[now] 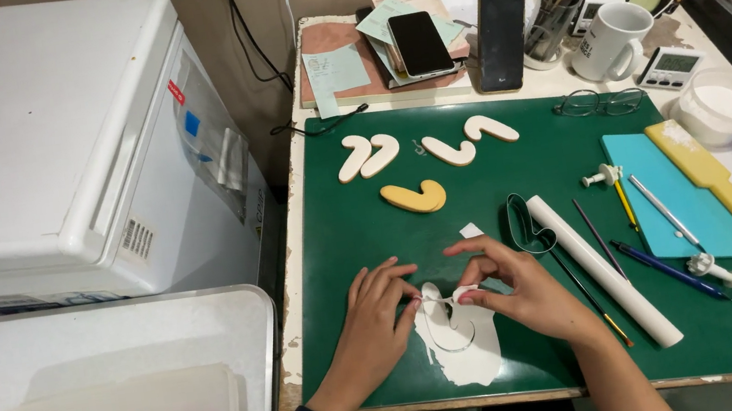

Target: Rolling out, cutting, and manually shaping fondant pieces into decorative elements on a workstation.

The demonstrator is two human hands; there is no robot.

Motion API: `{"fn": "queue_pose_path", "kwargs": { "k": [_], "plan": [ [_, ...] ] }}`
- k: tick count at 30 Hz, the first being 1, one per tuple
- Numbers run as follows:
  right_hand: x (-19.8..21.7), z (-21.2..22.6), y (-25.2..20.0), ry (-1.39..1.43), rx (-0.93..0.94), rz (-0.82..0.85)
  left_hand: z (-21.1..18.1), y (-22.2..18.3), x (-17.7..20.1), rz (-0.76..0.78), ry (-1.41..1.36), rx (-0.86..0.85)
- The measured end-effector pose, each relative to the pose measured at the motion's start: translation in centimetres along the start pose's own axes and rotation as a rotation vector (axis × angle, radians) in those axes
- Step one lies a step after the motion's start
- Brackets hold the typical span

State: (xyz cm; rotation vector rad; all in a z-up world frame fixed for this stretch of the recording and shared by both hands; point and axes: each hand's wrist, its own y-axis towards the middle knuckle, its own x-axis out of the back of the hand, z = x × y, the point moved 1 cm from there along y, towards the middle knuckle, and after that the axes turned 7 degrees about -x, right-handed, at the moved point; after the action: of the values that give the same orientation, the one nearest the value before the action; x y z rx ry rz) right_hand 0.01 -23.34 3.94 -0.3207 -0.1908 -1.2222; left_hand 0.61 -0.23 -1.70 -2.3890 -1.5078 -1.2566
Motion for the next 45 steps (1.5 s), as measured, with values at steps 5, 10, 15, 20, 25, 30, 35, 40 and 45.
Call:
{"fn": "queue_pose_path", "kwargs": {
  "k": [5,10,15,20,25,30,35,40,45],
  "plan": [
    [0.7,-0.8,-0.9,0.104,-0.018,-0.075,-0.4,-0.4,0.5,-0.034,-0.056,-0.05],
    [1.6,-2.2,-2.2,0.073,-0.039,-0.21,-1.5,-0.8,1.2,-0.003,-0.201,-0.068],
    [2.8,-3.7,-4.6,0.09,-0.139,-0.368,-3.3,-0.8,1.3,0.049,-0.293,0.072],
    [3.4,-4.4,-8.3,0.205,-0.183,-0.36,-8.7,0.2,2.4,0.157,-0.433,0.127],
    [3.6,-3.2,-11.0,0.214,-0.219,-0.487,-12.1,2.2,1.7,0.217,-0.67,0.287],
    [3.6,-0.8,-12.0,0.363,-0.177,-0.774,-14.1,4.5,0.7,0.218,-0.708,0.228],
    [4.3,-1.7,-11.4,0.238,-0.092,-0.686,-11.8,4.9,-3.4,0.238,-0.11,-0.13],
    [6.0,-4.6,-11.9,-0.116,-0.219,-0.675,-6.7,7.9,-4.0,0.163,0.542,-0.419],
    [5.1,-8.9,-12.2,-0.668,-0.737,-0.576,2.4,12.9,-1.4,-0.036,0.681,-0.229]
  ]
}}
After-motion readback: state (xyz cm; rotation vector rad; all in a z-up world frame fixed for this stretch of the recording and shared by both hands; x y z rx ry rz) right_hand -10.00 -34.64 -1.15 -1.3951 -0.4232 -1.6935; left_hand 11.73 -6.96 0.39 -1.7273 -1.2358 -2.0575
